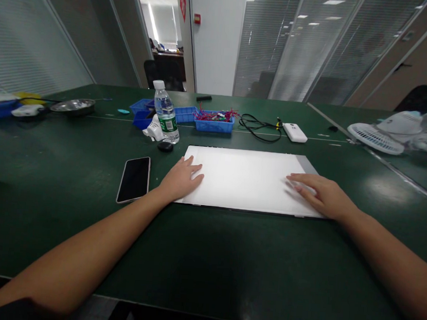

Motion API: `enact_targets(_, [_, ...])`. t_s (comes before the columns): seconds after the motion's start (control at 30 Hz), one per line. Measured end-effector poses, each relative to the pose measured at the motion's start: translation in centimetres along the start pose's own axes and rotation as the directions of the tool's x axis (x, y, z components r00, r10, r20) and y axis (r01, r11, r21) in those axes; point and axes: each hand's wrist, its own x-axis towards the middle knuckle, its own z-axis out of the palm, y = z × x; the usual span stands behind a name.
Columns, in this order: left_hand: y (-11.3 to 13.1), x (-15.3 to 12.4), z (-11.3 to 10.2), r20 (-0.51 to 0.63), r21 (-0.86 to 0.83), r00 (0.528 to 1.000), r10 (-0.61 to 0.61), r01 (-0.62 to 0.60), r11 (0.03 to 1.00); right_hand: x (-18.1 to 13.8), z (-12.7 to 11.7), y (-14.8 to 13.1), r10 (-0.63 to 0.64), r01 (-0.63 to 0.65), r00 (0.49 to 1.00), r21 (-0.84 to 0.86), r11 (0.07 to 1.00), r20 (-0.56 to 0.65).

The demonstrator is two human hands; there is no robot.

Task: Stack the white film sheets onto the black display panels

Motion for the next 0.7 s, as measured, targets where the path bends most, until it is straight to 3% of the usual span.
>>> enact_targets(0.1, [-0.2,0.2,0.2,-0.029,-0.019,1.0,-0.005,0.004,1.0,-0.4,0.1,1.3,0.139,-0.139,0.99,-0.02,0.99,-0.004])
enact_targets(0.2, [-0.5,0.3,0.4,-0.052,-0.028,0.999,0.002,-0.003,1.0,-0.4,0.3,1.5,0.183,-0.182,0.983,-0.027,0.983,0.008])
enact_targets(0.7, [-0.7,0.2,0.2,-0.037,-0.057,0.999,-0.024,0.022,0.998,0.2,0.6,0.0,0.073,-0.075,0.996,0.049,0.996,0.044])
